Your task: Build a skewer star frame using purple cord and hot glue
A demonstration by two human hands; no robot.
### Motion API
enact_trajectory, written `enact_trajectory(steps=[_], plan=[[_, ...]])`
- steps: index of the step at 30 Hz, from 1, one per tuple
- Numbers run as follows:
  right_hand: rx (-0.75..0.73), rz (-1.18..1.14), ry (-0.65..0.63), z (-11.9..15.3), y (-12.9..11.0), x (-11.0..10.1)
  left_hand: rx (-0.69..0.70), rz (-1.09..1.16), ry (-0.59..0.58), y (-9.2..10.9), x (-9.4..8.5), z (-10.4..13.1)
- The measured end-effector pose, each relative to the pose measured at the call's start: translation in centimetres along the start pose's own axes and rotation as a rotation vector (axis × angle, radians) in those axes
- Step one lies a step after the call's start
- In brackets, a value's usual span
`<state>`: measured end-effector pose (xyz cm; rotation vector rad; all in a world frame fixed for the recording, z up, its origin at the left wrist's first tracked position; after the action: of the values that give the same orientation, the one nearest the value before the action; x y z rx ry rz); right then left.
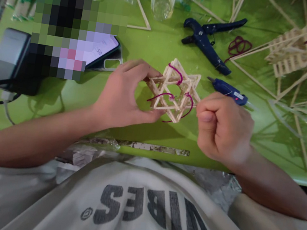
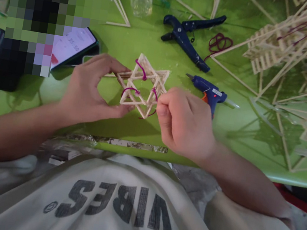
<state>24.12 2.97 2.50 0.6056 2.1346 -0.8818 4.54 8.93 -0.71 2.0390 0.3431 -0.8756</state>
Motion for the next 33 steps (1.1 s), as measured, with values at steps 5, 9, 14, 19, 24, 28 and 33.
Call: enact_trajectory(steps=[5,9,14,19,24,28,33], plan=[[-0.06,0.072,0.004,-0.1,-0.4,0.1,0.019,-0.009,-0.006,0.0,0.1,0.1],[-0.111,0.118,0.05,-0.2,-0.8,0.1,-0.004,0.004,-0.004,-0.1,0.1,0.1],[-0.13,0.11,0.056,-0.3,-1.2,0.1,0.003,0.011,0.001,-0.1,0.0,0.1],[-0.104,0.09,0.021,-0.3,-1.4,-0.1,0.022,0.003,0.007,-0.1,-0.2,0.0],[-0.095,0.106,0.002,-0.2,-1.3,-0.2,0.019,0.009,-0.004,0.1,-0.2,0.1],[-0.104,0.093,-0.021,-0.1,-1.2,-0.2,0.005,0.02,-0.004,0.0,-0.3,0.1],[-0.111,0.066,-0.071,-0.2,-1.2,0.2,0.008,0.005,0.001,0.1,-0.4,0.1]])
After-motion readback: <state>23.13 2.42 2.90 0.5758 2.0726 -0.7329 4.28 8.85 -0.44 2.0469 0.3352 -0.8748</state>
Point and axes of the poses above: each hand's wrist, its own z-axis away from the middle knuckle, its own x-axis out of the palm, y = z × x, the point moved 10 cm from there along -z, towards the middle knuckle, and after that the axes turned 3 degrees about -y, right-handed, at the moved point
